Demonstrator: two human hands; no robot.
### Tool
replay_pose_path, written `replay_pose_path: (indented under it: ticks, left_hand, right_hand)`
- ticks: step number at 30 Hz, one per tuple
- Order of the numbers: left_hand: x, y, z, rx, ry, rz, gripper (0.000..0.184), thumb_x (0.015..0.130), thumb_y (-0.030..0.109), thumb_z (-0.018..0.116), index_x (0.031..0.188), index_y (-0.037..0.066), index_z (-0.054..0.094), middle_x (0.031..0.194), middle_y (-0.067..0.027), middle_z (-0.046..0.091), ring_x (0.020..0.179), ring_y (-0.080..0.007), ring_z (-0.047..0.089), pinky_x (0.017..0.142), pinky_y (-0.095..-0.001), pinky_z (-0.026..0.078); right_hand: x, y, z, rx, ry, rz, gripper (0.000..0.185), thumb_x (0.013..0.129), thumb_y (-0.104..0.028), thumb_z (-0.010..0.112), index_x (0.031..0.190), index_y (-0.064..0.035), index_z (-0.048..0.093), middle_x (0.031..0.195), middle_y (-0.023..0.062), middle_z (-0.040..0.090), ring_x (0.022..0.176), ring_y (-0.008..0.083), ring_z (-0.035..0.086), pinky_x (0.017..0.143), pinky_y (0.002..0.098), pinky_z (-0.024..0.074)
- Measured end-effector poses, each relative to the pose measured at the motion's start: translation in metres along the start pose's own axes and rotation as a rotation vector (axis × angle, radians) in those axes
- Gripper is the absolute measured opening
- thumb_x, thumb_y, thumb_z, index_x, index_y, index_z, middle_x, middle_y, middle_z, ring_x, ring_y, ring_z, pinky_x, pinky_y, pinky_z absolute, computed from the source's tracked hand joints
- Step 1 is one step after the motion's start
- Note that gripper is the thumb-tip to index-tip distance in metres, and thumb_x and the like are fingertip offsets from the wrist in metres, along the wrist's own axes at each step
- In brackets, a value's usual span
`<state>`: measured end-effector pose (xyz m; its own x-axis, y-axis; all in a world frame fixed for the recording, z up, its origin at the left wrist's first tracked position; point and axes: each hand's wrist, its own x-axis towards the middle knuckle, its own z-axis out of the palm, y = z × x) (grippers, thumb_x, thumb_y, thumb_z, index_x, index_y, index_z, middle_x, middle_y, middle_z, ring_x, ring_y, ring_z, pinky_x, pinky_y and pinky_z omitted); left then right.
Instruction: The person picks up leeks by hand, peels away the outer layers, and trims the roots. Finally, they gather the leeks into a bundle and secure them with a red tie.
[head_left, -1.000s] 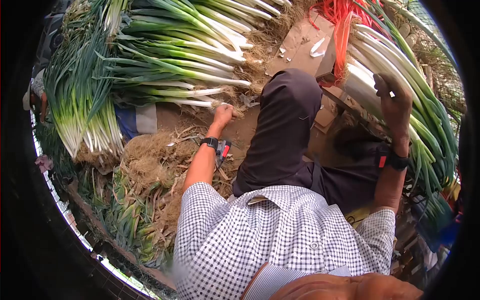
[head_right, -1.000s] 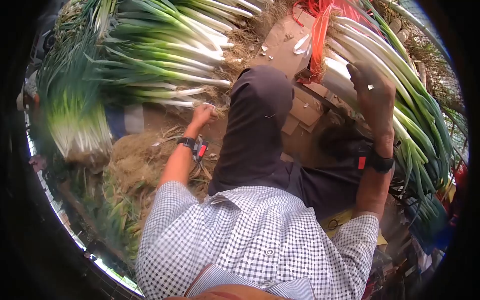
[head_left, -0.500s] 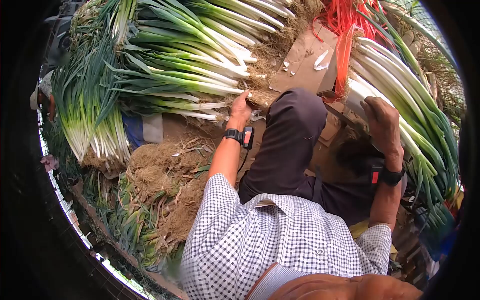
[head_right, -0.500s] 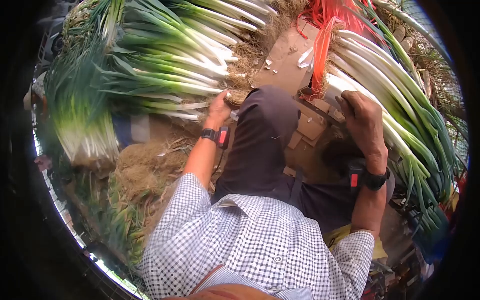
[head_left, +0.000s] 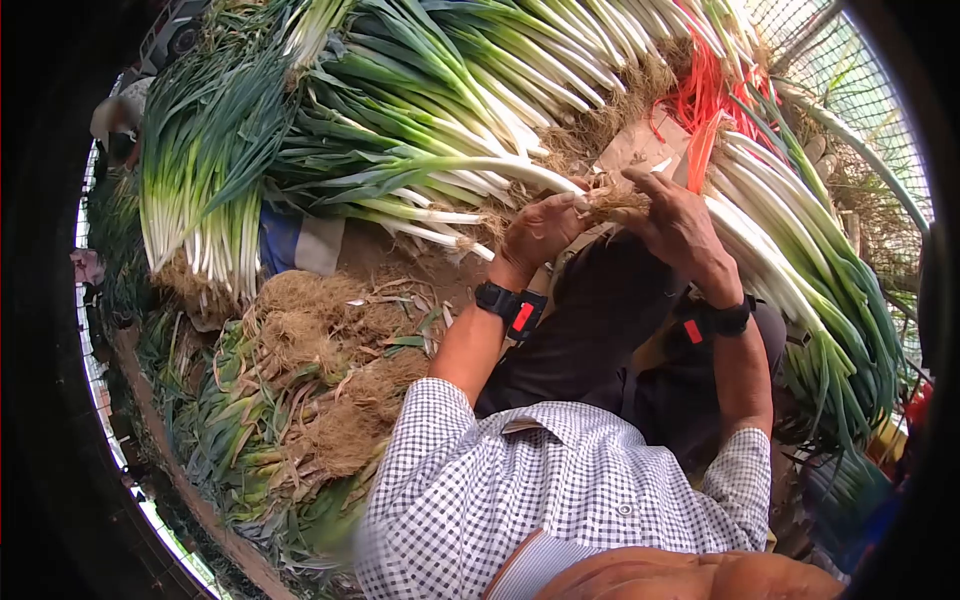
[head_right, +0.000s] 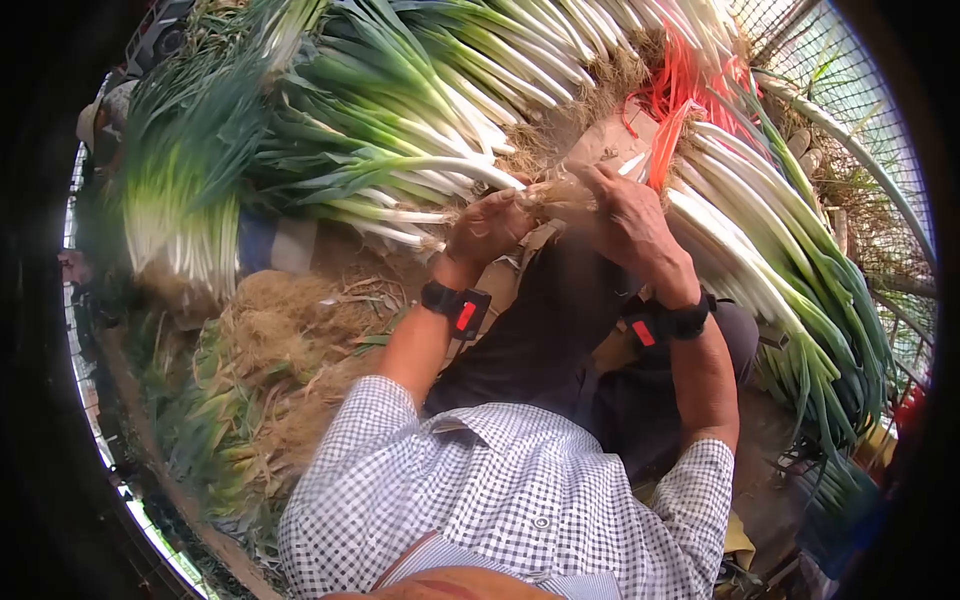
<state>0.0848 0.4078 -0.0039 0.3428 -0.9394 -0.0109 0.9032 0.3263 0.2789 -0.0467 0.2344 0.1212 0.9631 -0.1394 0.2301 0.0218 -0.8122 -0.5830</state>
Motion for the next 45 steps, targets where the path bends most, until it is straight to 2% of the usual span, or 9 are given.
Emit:
replay_pose_path:
  ticks: [9,15,20,25,30,34,37,43,45]
  left_hand:
    - [-0.038,0.023,0.009,0.473,0.267,-0.177,0.033,0.097,0.022,0.065,0.126,0.006,0.058,0.112,-0.0075,0.069,0.102,-0.0218,0.067,0.088,-0.0345,0.055]
    - [-0.064,0.088,0.019,2.329,0.519,0.626,0.063,0.085,0.030,0.076,0.136,0.004,0.049,0.130,-0.0187,0.056,0.126,-0.0295,0.051,0.108,-0.0448,0.039]
    - [-0.003,0.152,0.025,1.804,0.142,-0.301,0.040,0.091,0.020,0.071,0.126,0.004,0.060,0.117,-0.0076,0.065,0.110,-0.0182,0.058,0.097,-0.0341,0.046]
    - [0.027,0.178,0.101,1.950,0.100,0.088,0.028,0.088,0.023,0.076,0.108,0.006,0.069,0.090,-0.0033,0.069,0.080,-0.0134,0.063,0.075,-0.0305,0.053]
    - [0.035,0.164,0.256,2.189,0.147,0.474,0.046,0.081,0.037,0.079,0.110,0.003,0.067,0.087,-0.0163,0.071,0.078,-0.0261,0.070,0.069,-0.0385,0.053]
    - [0.057,0.118,0.314,2.340,-0.005,0.800,0.046,0.078,0.037,0.081,0.100,0.000,0.064,0.075,-0.0179,0.067,0.069,-0.0296,0.067,0.063,-0.0424,0.050]
    - [0.072,0.078,0.310,2.488,-0.161,0.902,0.032,0.087,0.029,0.074,0.107,0.005,0.066,0.087,-0.0125,0.069,0.076,-0.0245,0.068,0.069,-0.0381,0.053]
    - [0.030,0.042,0.317,2.438,-0.601,1.152,0.053,0.090,0.033,0.070,0.133,0.005,0.055,0.128,-0.0180,0.059,0.118,-0.0373,0.057,0.099,-0.0466,0.045]
    - [0.001,0.034,0.321,2.446,-0.629,1.280,0.045,0.095,0.025,0.065,0.135,0.008,0.054,0.134,-0.0148,0.055,0.126,-0.0344,0.051,0.105,-0.0462,0.041]
  right_hand:
    - [0.028,0.013,0.034,0.068,0.018,-0.126,0.011,0.090,-0.006,0.065,0.100,-0.0011,0.066,0.081,0.0157,0.064,0.074,0.0279,0.065,0.068,0.0362,0.0501]
    - [0.031,-0.020,-0.017,0.320,0.166,0.003,0.017,0.084,0.006,0.061,0.097,-0.0020,0.067,0.082,0.0102,0.066,0.073,0.0187,0.065,0.066,0.0286,0.0518]
    - [0.049,-0.066,-0.070,0.112,0.145,-0.324,0.006,0.094,-0.006,0.065,0.097,-0.0019,0.068,0.075,0.0028,0.063,0.067,0.0081,0.060,0.059,0.0265,0.0489]
    - [0.041,-0.048,-0.119,0.206,0.481,0.013,0.047,0.097,-0.013,0.064,0.141,-0.0036,0.049,0.106,0.0094,0.072,0.096,0.0138,0.068,0.083,0.0274,0.0552]
    - [0.049,-0.026,-0.067,0.110,0.574,0.022,0.041,0.092,-0.026,0.072,0.120,0.0020,0.061,0.098,0.0094,0.070,0.083,0.0189,0.067,0.077,0.0339,0.0544]
    - [0.077,-0.079,0.009,0.318,0.506,0.077,0.091,0.078,-0.029,0.086,0.147,0.0002,0.035,0.134,0.0206,0.057,0.126,0.0279,0.053,0.106,0.0375,0.0452]
    - [0.112,-0.099,0.063,1.487,0.667,-0.354,0.065,0.082,-0.022,0.081,0.133,-0.0017,0.046,0.120,0.0101,0.061,0.107,0.0205,0.062,0.091,0.0331,0.0528]
    - [0.109,-0.063,-0.001,0.606,1.061,0.053,0.045,0.082,-0.013,0.076,0.122,-0.0044,0.057,0.101,0.0084,0.067,0.088,0.0181,0.063,0.066,0.0342,0.0533]
    - [0.064,-0.087,-0.083,1.198,1.183,-0.109,0.019,0.087,-0.010,0.070,0.099,-0.0010,0.058,0.076,0.0063,0.064,0.063,0.0133,0.062,0.051,0.0288,0.0496]
